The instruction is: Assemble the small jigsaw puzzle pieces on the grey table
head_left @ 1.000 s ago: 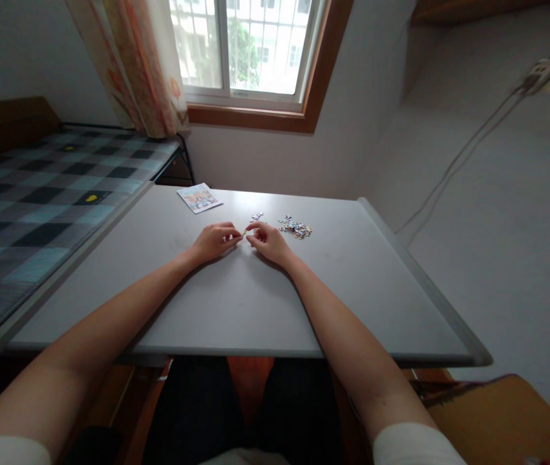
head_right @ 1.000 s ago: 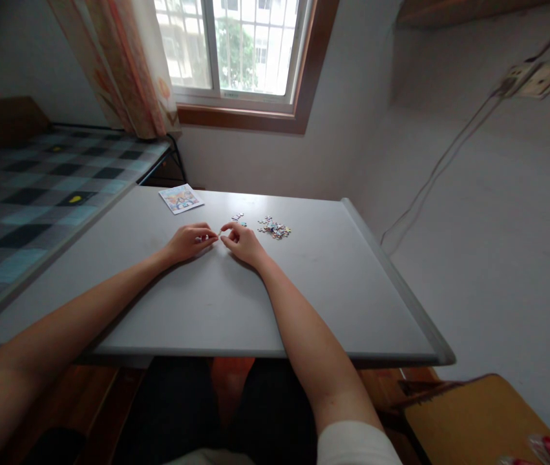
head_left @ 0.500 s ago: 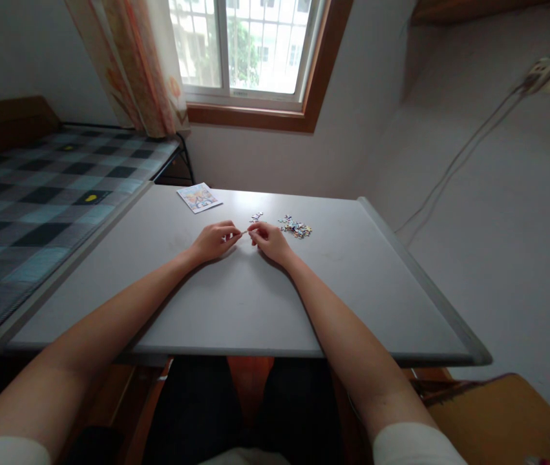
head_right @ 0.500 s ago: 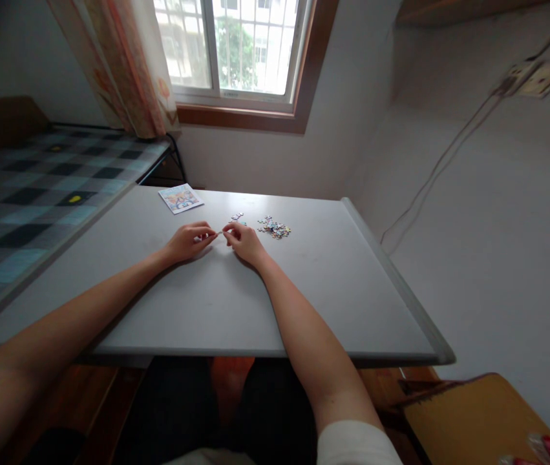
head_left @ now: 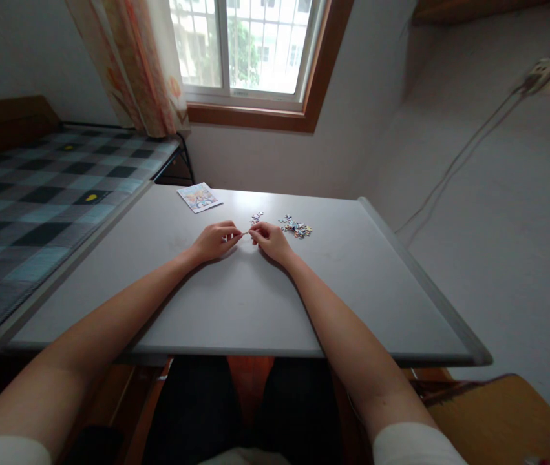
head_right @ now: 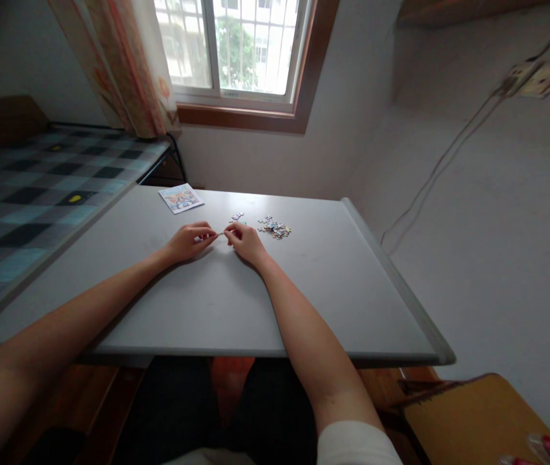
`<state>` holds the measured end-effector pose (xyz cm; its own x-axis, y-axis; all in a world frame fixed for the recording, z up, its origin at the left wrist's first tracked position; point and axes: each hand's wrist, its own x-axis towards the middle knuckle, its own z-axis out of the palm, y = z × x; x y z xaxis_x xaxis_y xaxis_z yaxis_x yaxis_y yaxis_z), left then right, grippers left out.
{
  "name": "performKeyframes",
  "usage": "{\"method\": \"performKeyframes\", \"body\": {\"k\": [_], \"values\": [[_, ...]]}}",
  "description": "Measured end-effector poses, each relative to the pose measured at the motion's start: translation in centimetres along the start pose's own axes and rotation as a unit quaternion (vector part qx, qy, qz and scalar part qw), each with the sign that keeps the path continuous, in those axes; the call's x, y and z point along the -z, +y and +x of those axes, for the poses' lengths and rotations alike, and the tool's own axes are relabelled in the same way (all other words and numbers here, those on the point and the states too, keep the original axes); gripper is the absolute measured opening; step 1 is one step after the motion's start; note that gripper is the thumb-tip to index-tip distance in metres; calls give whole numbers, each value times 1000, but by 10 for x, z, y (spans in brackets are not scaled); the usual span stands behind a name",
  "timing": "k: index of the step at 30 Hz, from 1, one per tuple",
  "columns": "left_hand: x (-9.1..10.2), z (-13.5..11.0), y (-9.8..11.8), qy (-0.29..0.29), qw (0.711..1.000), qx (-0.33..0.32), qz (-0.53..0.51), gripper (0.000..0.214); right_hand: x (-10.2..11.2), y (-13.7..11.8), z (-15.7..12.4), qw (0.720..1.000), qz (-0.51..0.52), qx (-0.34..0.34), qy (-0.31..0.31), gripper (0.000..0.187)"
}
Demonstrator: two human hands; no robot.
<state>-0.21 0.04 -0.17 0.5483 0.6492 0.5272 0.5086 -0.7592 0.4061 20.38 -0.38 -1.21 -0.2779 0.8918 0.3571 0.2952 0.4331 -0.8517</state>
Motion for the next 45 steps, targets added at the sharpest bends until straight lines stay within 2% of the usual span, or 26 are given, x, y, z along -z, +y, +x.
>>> {"method": "performKeyframes", "body": {"k": [14,33,45], "values": [[0,0,0,9,1000,10,12,26,1,-2,-1,999,-29,-20,0,18],[2,0,5,23,1000,16,8,21,1,-3,-1,1000,-14,-21,-14,14],[1,-1,-1,33,999,-7,10,21,1,-6,0,999,-23,-24,-13,12]]}}
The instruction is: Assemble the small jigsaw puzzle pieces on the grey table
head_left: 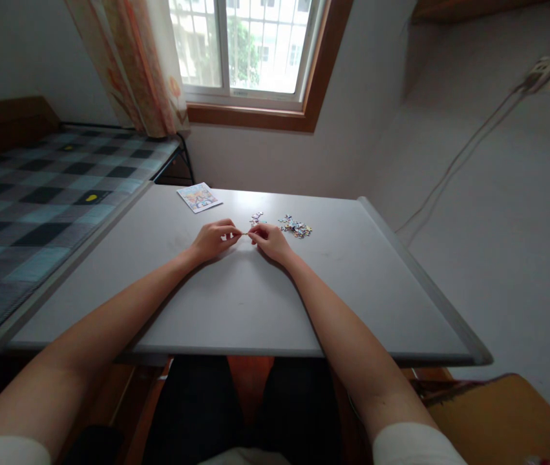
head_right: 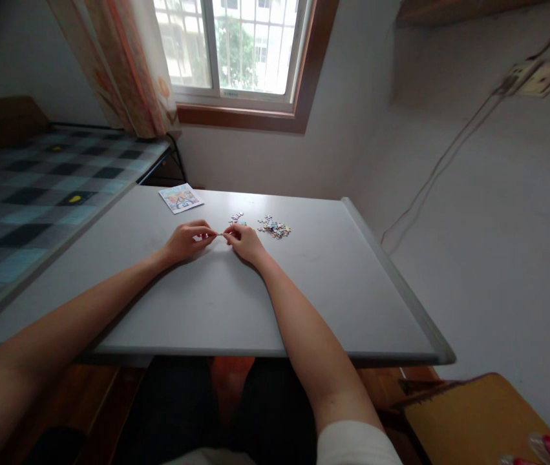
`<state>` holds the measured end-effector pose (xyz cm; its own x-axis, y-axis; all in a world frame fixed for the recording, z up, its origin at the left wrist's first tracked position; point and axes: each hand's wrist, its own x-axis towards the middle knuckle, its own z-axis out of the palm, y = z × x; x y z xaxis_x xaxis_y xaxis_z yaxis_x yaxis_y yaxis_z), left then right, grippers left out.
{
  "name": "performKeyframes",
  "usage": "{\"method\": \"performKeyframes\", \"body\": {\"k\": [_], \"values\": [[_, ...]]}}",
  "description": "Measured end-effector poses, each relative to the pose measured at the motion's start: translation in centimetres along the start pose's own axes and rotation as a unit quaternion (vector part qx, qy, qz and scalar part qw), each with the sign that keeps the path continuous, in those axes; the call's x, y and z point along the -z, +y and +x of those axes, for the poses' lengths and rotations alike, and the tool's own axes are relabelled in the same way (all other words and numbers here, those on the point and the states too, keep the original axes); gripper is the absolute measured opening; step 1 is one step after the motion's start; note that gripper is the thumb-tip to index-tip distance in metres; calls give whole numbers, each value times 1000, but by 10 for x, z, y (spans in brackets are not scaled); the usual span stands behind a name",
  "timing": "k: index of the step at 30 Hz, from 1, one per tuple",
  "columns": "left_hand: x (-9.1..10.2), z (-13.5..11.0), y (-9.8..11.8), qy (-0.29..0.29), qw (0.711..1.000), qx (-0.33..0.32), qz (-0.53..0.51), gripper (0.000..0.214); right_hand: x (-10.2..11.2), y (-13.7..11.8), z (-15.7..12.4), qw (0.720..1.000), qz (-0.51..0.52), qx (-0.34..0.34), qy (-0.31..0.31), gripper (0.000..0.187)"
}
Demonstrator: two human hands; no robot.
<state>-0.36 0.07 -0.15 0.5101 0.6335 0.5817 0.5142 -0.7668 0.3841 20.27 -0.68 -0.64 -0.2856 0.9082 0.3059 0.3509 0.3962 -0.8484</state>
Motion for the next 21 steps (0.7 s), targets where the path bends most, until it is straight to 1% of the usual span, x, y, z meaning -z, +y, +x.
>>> {"method": "performKeyframes", "body": {"k": [6,12,17,21], "values": [[2,0,2,1,1000,-1,-2,21,0,0,0,1000,1,1,-1,10],[1,1,1,6,1000,1,4,23,0,3,0,1000,4,2,-3,16],[0,1,0,-2,1000,12,11,28,-1,7,1,1000,5,10,3,18],[0,1,1,-6,999,21,26,30,0,6,1,1000,4,3,3,20]]}}
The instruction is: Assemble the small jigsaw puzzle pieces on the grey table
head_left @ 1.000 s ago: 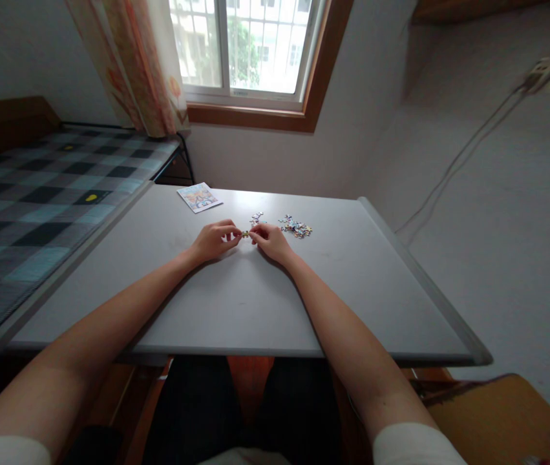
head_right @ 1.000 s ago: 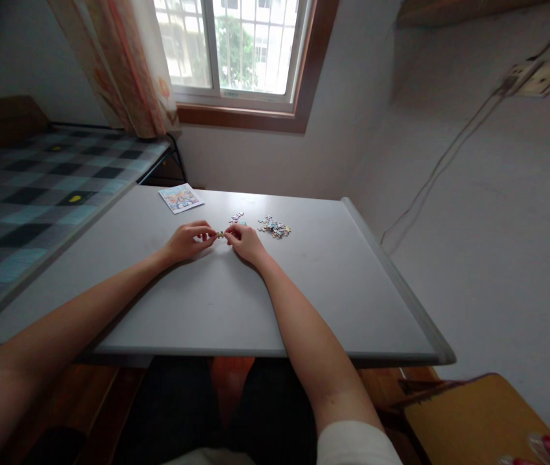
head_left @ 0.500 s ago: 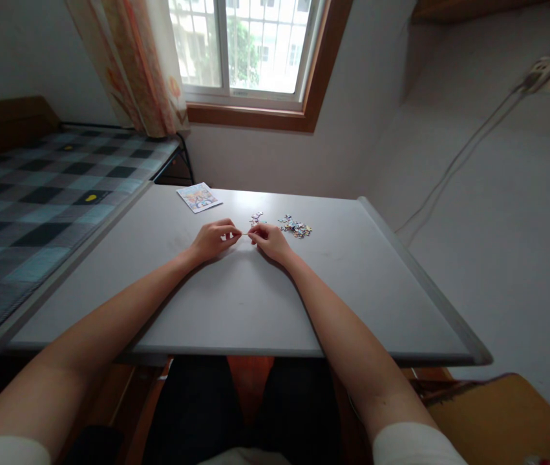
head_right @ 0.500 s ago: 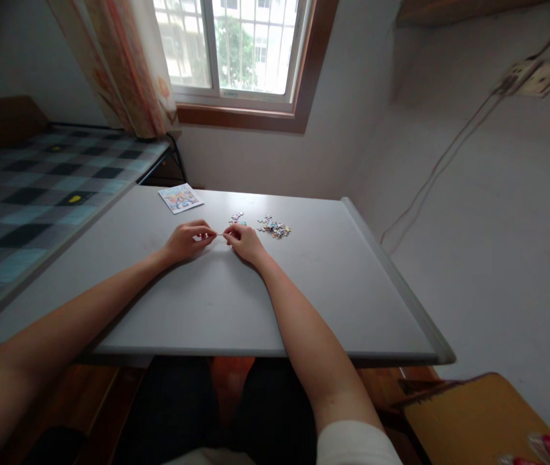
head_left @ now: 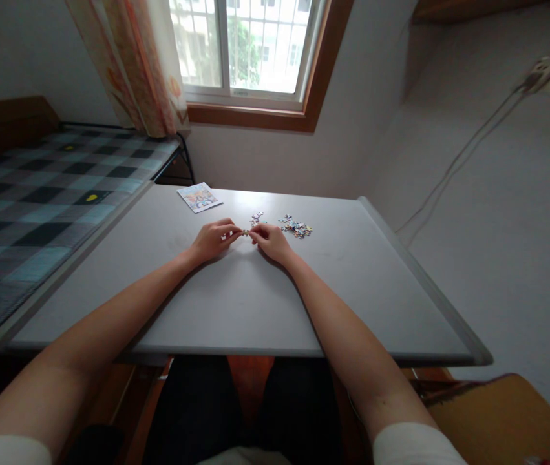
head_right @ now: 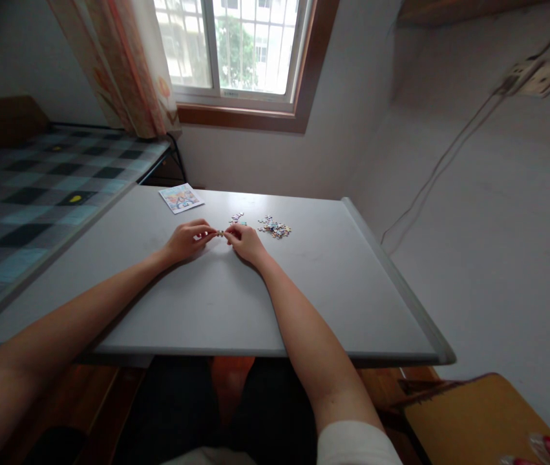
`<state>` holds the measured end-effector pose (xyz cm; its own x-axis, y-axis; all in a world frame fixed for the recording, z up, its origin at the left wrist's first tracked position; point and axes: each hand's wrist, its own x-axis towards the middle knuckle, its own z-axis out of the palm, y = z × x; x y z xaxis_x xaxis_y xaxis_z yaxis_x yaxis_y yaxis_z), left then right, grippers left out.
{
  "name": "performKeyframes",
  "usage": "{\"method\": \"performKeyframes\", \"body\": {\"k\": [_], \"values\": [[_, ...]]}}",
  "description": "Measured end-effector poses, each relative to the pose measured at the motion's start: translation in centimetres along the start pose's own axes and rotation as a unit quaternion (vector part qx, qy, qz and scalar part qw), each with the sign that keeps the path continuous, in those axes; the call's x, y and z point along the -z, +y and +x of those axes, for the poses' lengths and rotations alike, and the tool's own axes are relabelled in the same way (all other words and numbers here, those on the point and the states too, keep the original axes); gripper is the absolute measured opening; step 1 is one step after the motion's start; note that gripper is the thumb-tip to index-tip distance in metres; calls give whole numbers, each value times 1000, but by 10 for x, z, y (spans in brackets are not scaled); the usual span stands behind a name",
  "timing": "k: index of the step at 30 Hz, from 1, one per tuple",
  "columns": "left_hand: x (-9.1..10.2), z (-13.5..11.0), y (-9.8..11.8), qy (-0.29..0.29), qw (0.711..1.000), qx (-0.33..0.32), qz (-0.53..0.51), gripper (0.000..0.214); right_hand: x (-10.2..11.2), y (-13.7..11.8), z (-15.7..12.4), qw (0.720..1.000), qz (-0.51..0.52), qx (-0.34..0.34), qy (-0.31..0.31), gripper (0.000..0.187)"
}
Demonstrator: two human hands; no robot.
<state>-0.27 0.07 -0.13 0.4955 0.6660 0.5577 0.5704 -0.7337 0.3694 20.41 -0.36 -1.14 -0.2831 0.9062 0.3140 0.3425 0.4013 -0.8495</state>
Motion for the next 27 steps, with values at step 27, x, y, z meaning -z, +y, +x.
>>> {"method": "performKeyframes", "body": {"k": [27], "values": [[4,2,-5,20,971,191,141,33,81,24,5,934,-59,-202,288,18]]}}
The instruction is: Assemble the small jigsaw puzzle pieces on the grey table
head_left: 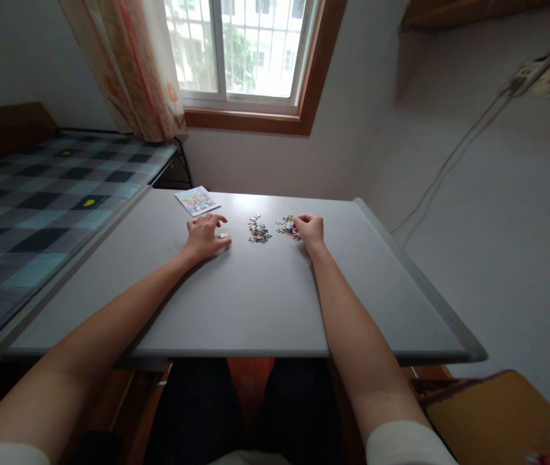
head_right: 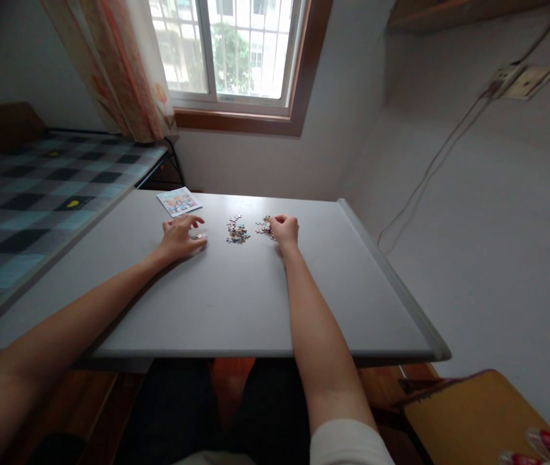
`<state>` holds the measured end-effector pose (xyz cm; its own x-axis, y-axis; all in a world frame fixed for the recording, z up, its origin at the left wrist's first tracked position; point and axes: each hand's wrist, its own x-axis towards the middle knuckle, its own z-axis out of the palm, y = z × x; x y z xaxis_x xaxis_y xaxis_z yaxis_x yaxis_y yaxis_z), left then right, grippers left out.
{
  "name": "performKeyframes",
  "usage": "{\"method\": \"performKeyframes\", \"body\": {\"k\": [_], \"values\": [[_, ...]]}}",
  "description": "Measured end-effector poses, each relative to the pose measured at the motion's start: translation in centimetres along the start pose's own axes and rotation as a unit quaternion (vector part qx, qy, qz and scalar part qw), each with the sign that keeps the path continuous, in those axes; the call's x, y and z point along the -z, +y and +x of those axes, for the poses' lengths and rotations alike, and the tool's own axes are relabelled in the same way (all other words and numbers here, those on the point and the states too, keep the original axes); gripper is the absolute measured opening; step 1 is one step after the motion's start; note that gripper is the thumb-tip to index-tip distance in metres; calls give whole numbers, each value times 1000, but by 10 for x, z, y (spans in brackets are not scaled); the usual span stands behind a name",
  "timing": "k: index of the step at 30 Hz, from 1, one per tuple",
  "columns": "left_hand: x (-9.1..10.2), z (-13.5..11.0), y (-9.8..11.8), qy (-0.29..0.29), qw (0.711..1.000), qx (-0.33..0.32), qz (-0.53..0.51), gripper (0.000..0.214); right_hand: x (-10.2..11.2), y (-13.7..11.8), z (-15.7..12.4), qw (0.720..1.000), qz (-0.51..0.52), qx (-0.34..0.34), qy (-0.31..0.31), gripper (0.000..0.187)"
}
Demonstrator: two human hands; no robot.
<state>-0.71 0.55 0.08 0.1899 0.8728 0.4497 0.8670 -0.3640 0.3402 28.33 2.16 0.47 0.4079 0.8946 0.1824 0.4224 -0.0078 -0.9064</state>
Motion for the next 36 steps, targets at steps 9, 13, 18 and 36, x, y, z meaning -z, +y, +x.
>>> {"method": "performKeyframes", "body": {"k": [9,13,18,36], "values": [[-4,1,-5,-29,998,53,35,42,13,3,2,994,-111,-19,-7,12],[-5,1,-8,-28,998,51,36,39,15,3,1,989,-146,-27,-8,9],[-8,1,-13,-10,999,24,21,34,19,1,-2,987,-158,-38,22,9],[-2,-3,4,-6,972,-175,-157,36,-55,-37,-68,921,-14,225,-317,14]]}}
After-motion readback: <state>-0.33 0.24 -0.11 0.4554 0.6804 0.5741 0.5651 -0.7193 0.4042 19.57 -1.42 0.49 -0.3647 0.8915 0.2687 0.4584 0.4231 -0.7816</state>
